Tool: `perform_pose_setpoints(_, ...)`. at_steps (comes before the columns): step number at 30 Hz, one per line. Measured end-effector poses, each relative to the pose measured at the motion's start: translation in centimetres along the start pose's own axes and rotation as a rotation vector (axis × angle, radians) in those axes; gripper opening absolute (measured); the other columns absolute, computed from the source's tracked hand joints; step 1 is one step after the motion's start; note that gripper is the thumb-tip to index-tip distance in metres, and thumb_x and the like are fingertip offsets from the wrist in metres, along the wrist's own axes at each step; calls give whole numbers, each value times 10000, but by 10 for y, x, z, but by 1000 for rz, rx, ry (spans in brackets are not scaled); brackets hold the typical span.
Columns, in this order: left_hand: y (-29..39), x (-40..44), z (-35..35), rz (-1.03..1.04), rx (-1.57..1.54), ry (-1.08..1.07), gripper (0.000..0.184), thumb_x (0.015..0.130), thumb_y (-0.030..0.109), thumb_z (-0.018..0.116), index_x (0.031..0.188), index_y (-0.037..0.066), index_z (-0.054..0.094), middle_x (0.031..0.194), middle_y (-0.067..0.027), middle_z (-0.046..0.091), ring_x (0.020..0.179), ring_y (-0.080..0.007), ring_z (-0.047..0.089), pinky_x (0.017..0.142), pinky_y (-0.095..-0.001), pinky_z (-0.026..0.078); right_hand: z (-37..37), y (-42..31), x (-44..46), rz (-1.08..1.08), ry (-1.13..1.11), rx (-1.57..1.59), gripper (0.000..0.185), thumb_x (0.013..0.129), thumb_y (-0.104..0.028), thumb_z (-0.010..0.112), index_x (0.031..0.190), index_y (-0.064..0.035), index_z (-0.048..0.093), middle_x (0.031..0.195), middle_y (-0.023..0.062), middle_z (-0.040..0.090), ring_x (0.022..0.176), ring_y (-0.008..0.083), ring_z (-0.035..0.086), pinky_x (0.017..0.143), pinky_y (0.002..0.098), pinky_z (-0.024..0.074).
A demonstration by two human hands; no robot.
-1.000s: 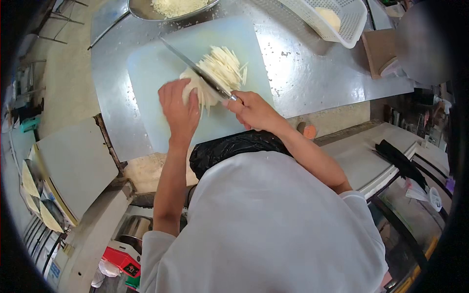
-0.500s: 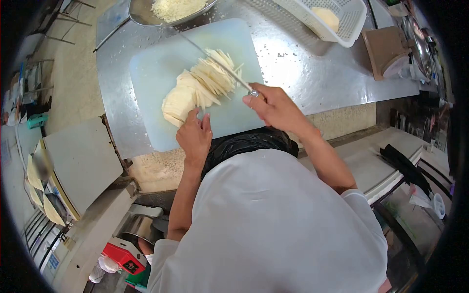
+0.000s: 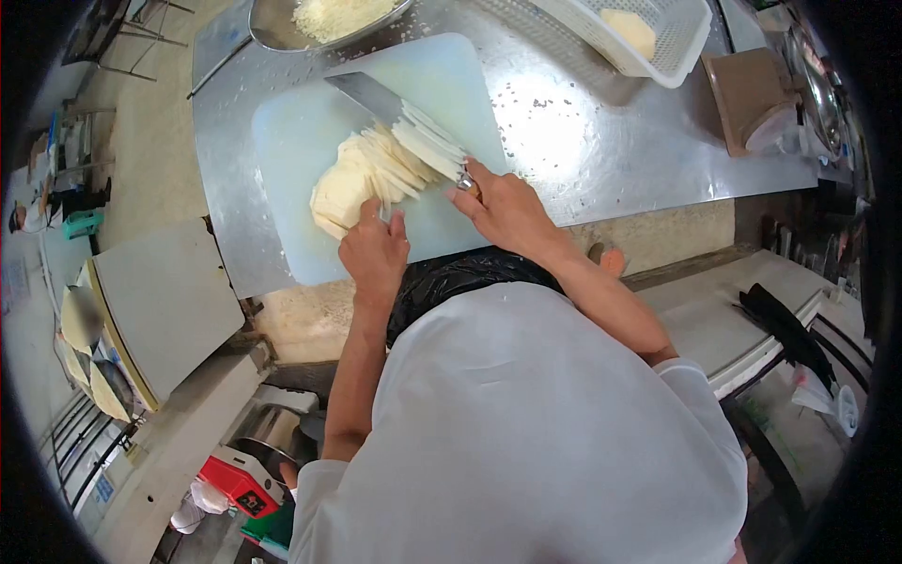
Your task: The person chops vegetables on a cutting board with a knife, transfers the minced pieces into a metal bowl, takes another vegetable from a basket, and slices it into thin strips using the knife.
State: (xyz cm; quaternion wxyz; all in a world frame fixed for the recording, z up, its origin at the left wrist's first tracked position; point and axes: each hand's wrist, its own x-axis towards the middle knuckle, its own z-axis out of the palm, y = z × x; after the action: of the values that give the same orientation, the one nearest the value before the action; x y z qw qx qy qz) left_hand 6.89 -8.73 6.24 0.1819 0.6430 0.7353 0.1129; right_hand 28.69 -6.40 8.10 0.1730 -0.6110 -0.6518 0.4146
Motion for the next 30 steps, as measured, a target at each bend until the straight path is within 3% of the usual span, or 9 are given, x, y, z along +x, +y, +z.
perform_pose_setpoints(3,-4,1,7,16,69,16,279,912,253,773,1094,63,678,729,-193,722,716,-416,720,667,-505,546,-11,-1,1,0,-9,108,570,1022,-370,657,1353,90,596,784,238,689,689,374,683,696,440,530)
perform_pose_setpoints(6,-10,6,13,26,115,8,268,908,264,780,1060,70,673,712,-186,715,712,-421,718,663,-509,546,-22,-8,2,72,-71,161,441,1020,-369,653,1150,51,629,798,275,695,786,483,685,751,542,529)
perform_pose_setpoints(12,-14,9,19,45,-33,26,182,917,222,755,932,59,676,729,-149,719,718,-375,721,674,-462,551,-19,-7,1,74,-65,159,442,1017,-367,660,1116,63,633,787,274,688,777,486,677,745,542,518)
perform_pose_setpoints(18,5,26,3,-1,-254,-50,176,931,149,707,898,-16,654,665,-117,664,609,-200,654,623,-356,515,-27,-3,3,72,-89,251,463,998,-383,683,1031,78,648,751,269,671,700,401,681,691,488,517)
perform_pose_setpoints(21,9,46,12,30,-511,-13,234,959,169,703,908,-54,656,664,-106,668,602,-145,637,605,-332,502,-26,2,3,91,-72,254,472,994,-388,689,1023,82,656,736,258,669,667,366,669,669,467,513)
perform_pose_setpoints(27,20,70,7,68,-444,-97,243,979,182,705,960,-59,679,680,-100,682,593,-135,619,596,-312,491,-22,4,-8,39,48,130,514,981,-334,686,1237,108,629,743,261,681,705,423,690,694,496,541)
perform_pose_setpoints(30,30,65,-24,120,-326,-90,224,983,190,710,970,-33,693,675,-99,681,589,-132,619,578,-316,483,-15,10,-8,-68,121,-75,620,964,-288,679,1383,142,525,754,261,692,747,441,707,708,516,560)
